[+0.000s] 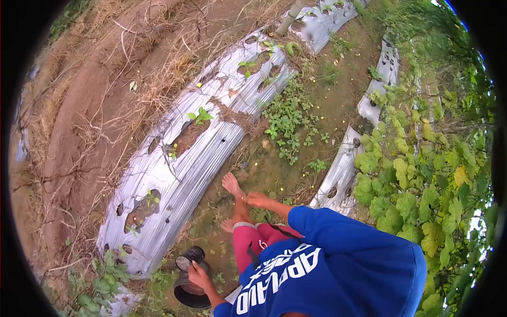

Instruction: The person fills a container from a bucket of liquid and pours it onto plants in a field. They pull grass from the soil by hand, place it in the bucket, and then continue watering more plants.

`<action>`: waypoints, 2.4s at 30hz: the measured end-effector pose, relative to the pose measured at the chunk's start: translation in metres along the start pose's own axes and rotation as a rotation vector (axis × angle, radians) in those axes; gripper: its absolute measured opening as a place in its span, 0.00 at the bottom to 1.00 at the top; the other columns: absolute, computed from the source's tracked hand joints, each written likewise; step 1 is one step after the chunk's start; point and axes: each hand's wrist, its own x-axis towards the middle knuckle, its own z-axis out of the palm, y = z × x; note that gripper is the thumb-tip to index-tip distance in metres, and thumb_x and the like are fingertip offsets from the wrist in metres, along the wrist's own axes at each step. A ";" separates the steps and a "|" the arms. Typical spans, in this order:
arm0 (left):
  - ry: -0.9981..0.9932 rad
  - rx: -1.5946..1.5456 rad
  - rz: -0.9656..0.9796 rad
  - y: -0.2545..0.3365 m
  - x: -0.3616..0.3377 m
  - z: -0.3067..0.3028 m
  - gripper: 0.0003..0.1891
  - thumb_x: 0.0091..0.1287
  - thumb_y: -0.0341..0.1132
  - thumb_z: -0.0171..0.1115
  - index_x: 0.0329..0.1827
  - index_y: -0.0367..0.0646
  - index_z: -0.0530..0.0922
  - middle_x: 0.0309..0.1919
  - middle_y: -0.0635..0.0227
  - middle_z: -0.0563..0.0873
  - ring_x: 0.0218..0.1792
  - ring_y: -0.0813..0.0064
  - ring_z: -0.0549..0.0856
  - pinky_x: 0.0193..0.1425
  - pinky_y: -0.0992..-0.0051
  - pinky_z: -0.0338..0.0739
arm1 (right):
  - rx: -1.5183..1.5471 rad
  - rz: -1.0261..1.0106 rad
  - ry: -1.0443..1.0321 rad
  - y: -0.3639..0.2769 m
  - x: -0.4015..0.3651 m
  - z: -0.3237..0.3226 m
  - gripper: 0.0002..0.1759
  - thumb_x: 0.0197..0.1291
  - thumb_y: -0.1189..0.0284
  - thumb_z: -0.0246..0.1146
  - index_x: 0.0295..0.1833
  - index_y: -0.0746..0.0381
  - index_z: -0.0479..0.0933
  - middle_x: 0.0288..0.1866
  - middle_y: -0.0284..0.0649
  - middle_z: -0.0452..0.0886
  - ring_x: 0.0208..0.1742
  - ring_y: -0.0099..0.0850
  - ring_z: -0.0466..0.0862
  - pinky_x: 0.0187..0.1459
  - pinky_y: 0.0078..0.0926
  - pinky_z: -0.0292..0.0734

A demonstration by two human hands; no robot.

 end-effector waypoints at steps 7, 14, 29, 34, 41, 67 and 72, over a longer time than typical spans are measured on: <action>-0.214 -0.098 0.288 0.175 0.103 0.119 0.14 0.66 0.35 0.63 0.26 0.34 0.76 0.26 0.46 0.81 0.30 0.40 0.79 0.34 0.49 0.70 | -0.065 -0.046 -0.008 0.004 0.068 -0.108 0.31 0.64 0.40 0.57 0.35 0.62 0.76 0.30 0.36 0.75 0.34 0.28 0.73 0.36 0.32 0.69; -0.361 -0.238 0.627 0.379 0.188 0.206 0.11 0.61 0.33 0.66 0.25 0.37 0.77 0.25 0.50 0.80 0.29 0.45 0.80 0.34 0.52 0.72 | 0.168 0.015 0.229 -0.021 0.128 -0.260 0.29 0.61 0.44 0.63 0.36 0.64 0.78 0.29 0.38 0.78 0.30 0.29 0.75 0.33 0.32 0.70; -0.620 -0.100 0.956 0.751 0.329 0.437 0.08 0.60 0.34 0.64 0.28 0.39 0.78 0.28 0.54 0.82 0.31 0.47 0.80 0.37 0.55 0.74 | 0.834 0.235 0.020 -0.051 0.332 -0.535 0.44 0.58 0.31 0.51 0.70 0.50 0.67 0.68 0.45 0.65 0.57 0.46 0.73 0.52 0.45 0.74; -0.633 -0.123 1.043 0.815 0.365 0.503 0.09 0.61 0.32 0.64 0.27 0.34 0.77 0.25 0.49 0.81 0.27 0.46 0.81 0.33 0.55 0.74 | 0.957 0.277 0.047 -0.048 0.380 -0.597 0.38 0.63 0.35 0.51 0.67 0.52 0.67 0.58 0.39 0.71 0.45 0.35 0.76 0.47 0.38 0.74; -0.674 -0.040 0.965 0.877 0.395 0.554 0.15 0.62 0.40 0.61 0.28 0.35 0.81 0.23 0.46 0.83 0.29 0.44 0.83 0.36 0.54 0.77 | 1.018 0.254 0.009 -0.056 0.424 -0.633 0.42 0.63 0.31 0.43 0.69 0.52 0.63 0.60 0.49 0.71 0.52 0.46 0.77 0.52 0.46 0.73; -0.787 -0.029 0.399 0.790 0.357 0.544 0.17 0.66 0.42 0.58 0.29 0.33 0.79 0.25 0.43 0.82 0.30 0.42 0.82 0.37 0.52 0.75 | 0.792 0.364 -0.109 -0.017 0.409 -0.584 0.31 0.69 0.42 0.47 0.67 0.51 0.68 0.51 0.36 0.78 0.32 0.27 0.76 0.37 0.30 0.73; -0.797 -0.016 0.316 0.780 0.369 0.548 0.20 0.66 0.46 0.56 0.32 0.34 0.81 0.26 0.41 0.82 0.34 0.41 0.84 0.42 0.52 0.78 | 0.767 0.342 -0.147 -0.012 0.410 -0.573 0.31 0.68 0.41 0.48 0.65 0.51 0.68 0.50 0.38 0.78 0.33 0.28 0.77 0.37 0.30 0.74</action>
